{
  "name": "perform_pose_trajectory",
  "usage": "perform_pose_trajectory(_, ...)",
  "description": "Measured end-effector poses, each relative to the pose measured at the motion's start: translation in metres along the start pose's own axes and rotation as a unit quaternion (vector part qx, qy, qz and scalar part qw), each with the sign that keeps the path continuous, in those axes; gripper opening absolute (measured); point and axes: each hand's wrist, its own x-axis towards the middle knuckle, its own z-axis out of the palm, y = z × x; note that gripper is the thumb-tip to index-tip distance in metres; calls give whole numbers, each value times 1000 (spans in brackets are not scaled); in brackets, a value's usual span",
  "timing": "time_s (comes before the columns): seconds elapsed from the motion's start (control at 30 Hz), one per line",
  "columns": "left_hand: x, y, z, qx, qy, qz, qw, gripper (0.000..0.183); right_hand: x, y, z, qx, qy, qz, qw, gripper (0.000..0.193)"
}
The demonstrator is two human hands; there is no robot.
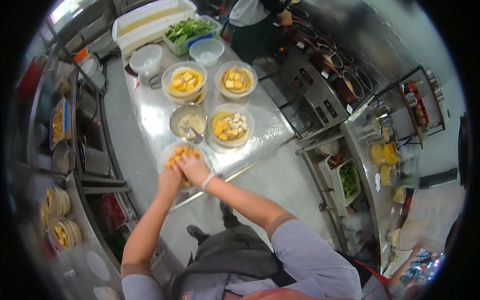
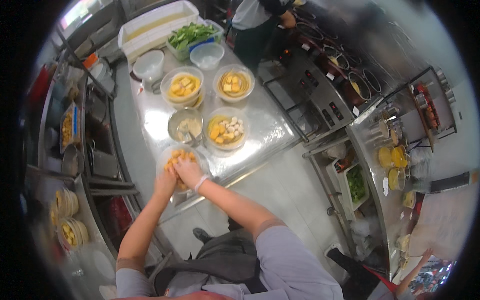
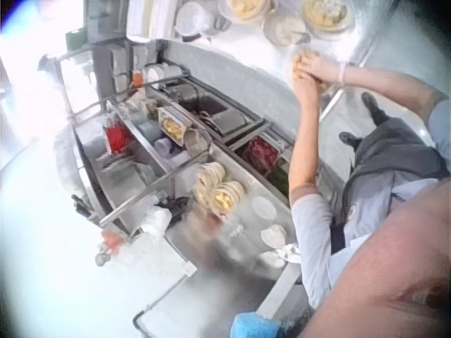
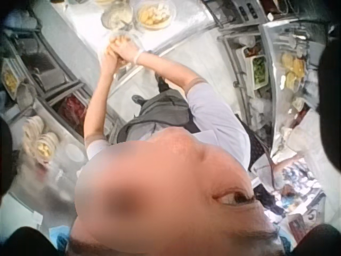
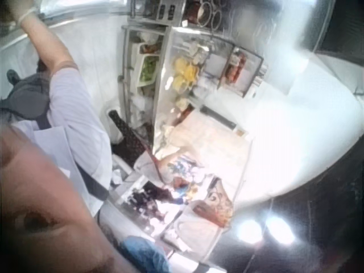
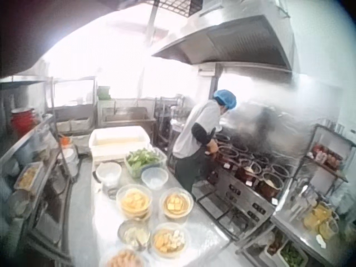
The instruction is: The person assembles multiple food containers by adding noodles, sliced fruit, and vegetables, then pours sauces and powders from packets into bowls and mixes them. They retrieve additional items from a refrigerator and continue filling containers with various ingredients.
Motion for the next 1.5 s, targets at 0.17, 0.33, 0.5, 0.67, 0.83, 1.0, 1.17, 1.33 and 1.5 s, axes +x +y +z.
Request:
perform_pose_trajectory(0.17, 5, -18, 6, -89, -65, -36, 993, 33, 7, 15, 13, 4, 42, -56, 998, 15)
perform_pose_trajectory(0.33, -9, -31, -4, -401, 31, -182, 897, 29, 14, 18, 3, 157, 60, 56, 984, 20)
perform_pose_trajectory(0.5, -9, -13, -5, -713, 21, -305, 631, 21, 15, 20, -33, 578, -29, 280, 766, 13)
perform_pose_trajectory(0.67, 9, -2, -4, -258, 57, -112, 958, 27, 10, 11, -47, 320, -66, 183, 927, 15)
perform_pose_trajectory(0.83, 22, 0, -11, -212, -65, -81, 972, 18, 0, 0, -19, -4, -95, -4, 995, 9)
perform_pose_trajectory(1.0, 22, 2, -8, -243, -52, -88, 965, 23, -2, 7, -18, 57, -34, 4, 998, 17)
perform_pose_trajectory(1.17, 22, 11, -1, -193, -41, -117, 973, 35, -11, 31, -66, 350, 115, 130, 920, 19)
perform_pose_trajectory(1.33, 22, 20, -2, -176, -49, -146, 972, 37, -4, 140, -93, 453, 177, 340, 805, 34)
perform_pose_trajectory(1.5, 14, 26, -1, -172, -53, -151, 972, 35, 2, 198, -104, 389, 209, 319, 838, 50)
